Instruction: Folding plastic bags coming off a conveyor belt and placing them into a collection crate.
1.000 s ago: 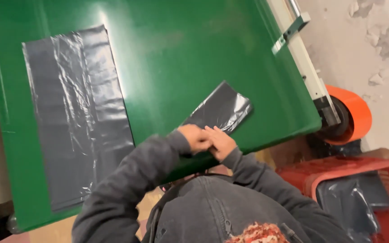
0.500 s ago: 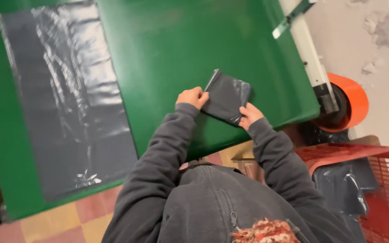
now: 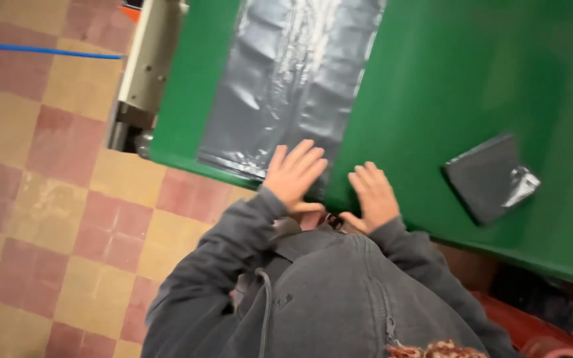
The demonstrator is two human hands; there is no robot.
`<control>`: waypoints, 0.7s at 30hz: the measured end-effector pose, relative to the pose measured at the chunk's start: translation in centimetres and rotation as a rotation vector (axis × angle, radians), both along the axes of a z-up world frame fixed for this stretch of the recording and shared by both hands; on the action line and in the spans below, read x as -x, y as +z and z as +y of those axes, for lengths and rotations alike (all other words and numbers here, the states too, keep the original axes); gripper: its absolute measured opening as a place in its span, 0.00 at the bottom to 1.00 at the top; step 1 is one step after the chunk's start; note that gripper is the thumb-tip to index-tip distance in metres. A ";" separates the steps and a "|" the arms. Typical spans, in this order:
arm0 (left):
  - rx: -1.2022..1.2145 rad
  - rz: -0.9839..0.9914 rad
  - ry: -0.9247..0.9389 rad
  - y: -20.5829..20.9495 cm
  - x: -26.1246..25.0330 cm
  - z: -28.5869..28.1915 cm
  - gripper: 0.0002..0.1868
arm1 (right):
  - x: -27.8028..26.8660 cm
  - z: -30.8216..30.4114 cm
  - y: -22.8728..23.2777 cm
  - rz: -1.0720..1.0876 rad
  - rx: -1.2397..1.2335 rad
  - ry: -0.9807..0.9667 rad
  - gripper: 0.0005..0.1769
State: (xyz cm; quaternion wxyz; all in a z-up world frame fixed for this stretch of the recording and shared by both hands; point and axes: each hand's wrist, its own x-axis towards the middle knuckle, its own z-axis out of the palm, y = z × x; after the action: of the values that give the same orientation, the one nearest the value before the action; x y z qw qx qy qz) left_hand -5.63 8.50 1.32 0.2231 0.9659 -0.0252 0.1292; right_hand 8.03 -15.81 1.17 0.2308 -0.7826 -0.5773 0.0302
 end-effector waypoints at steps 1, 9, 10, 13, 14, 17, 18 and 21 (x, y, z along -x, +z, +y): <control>0.000 0.003 0.007 -0.7 1.5 2.1 0.53 | 0.3 1.8 -0.5 0.003 0.000 0.007 0.54; -0.088 0.193 0.306 -5.7 7.9 10.0 0.58 | 1.0 7.6 -2.1 -0.006 0.150 0.112 0.60; -0.081 0.186 0.306 -6.2 8.1 10.2 0.58 | 1.2 7.6 -2.4 -0.014 0.156 0.112 0.60; -0.088 0.110 0.297 -7.1 9.0 10.3 0.52 | 2.1 7.4 -2.8 -0.063 0.135 0.061 0.56; -0.099 0.085 0.295 -7.1 9.1 10.4 0.49 | 2.2 7.6 -2.3 -0.062 0.126 0.068 0.55; -0.143 -0.007 0.281 -7.1 9.1 10.9 0.43 | 2.1 8.3 -1.8 -0.102 0.136 0.029 0.47; -0.177 -0.069 0.284 -7.0 9.1 11.0 0.39 | 2.1 8.4 -1.7 -0.137 0.156 -0.004 0.40; -0.275 -0.094 0.267 -6.4 8.4 12.0 0.33 | 2.3 10.7 0.6 -0.208 0.146 0.033 0.31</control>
State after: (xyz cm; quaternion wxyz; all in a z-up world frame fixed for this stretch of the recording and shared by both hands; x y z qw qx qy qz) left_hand -13.99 20.53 -5.10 0.0683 0.9749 0.0755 0.1978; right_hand 5.76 -5.09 1.75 0.1114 -0.7866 -0.6074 -0.0052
